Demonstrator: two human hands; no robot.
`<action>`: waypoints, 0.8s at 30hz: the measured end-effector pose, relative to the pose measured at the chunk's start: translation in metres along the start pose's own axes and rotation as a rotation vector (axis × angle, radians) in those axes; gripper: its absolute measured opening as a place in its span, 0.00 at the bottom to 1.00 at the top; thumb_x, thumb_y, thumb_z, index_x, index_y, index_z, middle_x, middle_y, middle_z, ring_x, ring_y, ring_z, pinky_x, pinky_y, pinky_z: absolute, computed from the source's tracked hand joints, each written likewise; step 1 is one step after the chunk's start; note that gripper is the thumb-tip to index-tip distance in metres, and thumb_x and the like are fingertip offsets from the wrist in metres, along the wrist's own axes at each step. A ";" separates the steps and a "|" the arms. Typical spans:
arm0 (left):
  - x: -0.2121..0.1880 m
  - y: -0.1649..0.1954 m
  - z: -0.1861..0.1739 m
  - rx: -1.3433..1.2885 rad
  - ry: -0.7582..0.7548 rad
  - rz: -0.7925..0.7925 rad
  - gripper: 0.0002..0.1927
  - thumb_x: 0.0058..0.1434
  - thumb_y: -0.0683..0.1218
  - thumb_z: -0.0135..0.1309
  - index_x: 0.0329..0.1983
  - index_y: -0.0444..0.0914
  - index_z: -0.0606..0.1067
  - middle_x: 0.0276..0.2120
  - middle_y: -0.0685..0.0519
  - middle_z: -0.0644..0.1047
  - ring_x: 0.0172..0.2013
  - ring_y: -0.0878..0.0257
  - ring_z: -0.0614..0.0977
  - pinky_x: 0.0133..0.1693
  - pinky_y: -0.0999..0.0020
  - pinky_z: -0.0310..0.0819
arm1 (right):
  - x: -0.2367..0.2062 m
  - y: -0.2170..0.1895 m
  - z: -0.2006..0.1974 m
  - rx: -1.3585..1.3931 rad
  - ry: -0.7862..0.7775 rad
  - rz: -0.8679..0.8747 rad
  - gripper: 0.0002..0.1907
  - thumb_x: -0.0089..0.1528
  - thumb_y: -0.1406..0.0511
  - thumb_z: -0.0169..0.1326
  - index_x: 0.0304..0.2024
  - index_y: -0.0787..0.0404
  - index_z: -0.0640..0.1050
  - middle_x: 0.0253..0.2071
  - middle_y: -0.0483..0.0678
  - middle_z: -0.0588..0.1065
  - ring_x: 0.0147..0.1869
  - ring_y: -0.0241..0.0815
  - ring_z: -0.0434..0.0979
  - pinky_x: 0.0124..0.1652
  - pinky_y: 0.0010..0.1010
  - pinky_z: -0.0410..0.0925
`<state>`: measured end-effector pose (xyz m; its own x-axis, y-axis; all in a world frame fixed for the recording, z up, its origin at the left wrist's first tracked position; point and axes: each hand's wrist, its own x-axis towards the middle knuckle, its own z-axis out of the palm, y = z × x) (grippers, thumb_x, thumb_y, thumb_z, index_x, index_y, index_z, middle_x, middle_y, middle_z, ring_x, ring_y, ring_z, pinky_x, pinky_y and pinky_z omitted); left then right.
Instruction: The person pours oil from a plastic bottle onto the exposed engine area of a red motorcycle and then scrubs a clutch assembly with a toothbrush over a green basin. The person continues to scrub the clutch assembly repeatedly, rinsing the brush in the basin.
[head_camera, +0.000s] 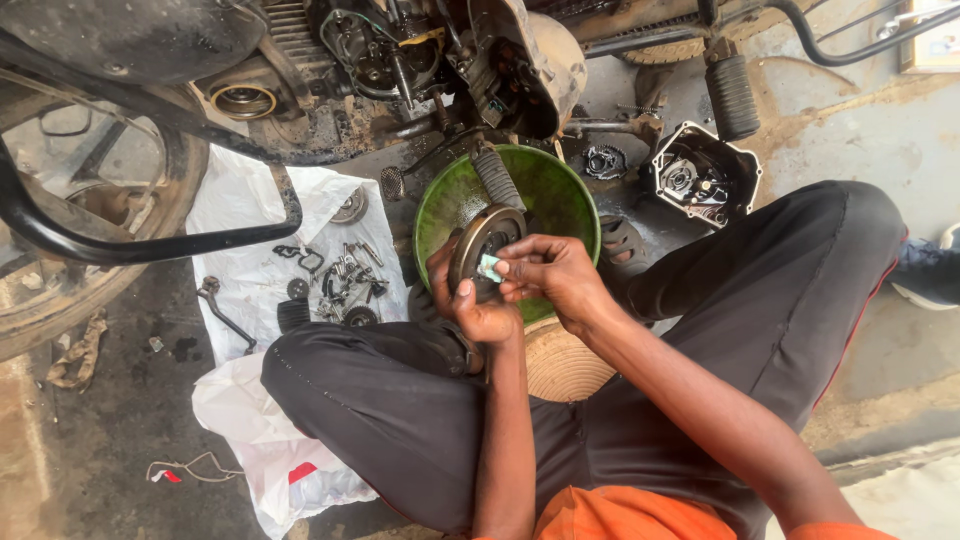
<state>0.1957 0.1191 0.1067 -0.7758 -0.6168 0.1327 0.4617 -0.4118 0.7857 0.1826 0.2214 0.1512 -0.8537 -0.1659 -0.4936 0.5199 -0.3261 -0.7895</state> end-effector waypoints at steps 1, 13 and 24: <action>0.000 -0.001 0.000 -0.048 0.029 -0.022 0.23 0.58 0.54 0.48 0.46 0.30 0.74 0.49 0.44 0.74 0.50 0.53 0.77 0.52 0.56 0.75 | -0.001 -0.002 -0.001 -0.002 0.004 -0.019 0.10 0.59 0.73 0.62 0.42 0.72 0.81 0.33 0.52 0.81 0.31 0.38 0.82 0.33 0.27 0.77; 0.001 -0.007 -0.005 -0.248 0.068 -0.041 0.27 0.57 0.57 0.50 0.47 0.29 0.75 0.50 0.41 0.74 0.49 0.48 0.79 0.49 0.52 0.79 | -0.037 -0.017 0.020 -0.658 0.186 -0.510 0.07 0.58 0.71 0.66 0.38 0.68 0.83 0.29 0.48 0.82 0.31 0.30 0.79 0.30 0.23 0.72; -0.003 -0.012 -0.011 -0.120 -0.065 0.056 0.25 0.59 0.57 0.50 0.44 0.31 0.75 0.50 0.42 0.72 0.54 0.48 0.77 0.58 0.50 0.74 | -0.039 -0.022 0.014 -0.818 0.144 -0.718 0.05 0.58 0.75 0.62 0.37 0.67 0.82 0.35 0.51 0.82 0.39 0.38 0.85 0.37 0.27 0.76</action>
<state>0.1974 0.1190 0.0901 -0.7718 -0.5978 0.2168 0.5506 -0.4575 0.6982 0.2043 0.2217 0.1930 -0.9817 -0.0562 0.1819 -0.1885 0.4212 -0.8872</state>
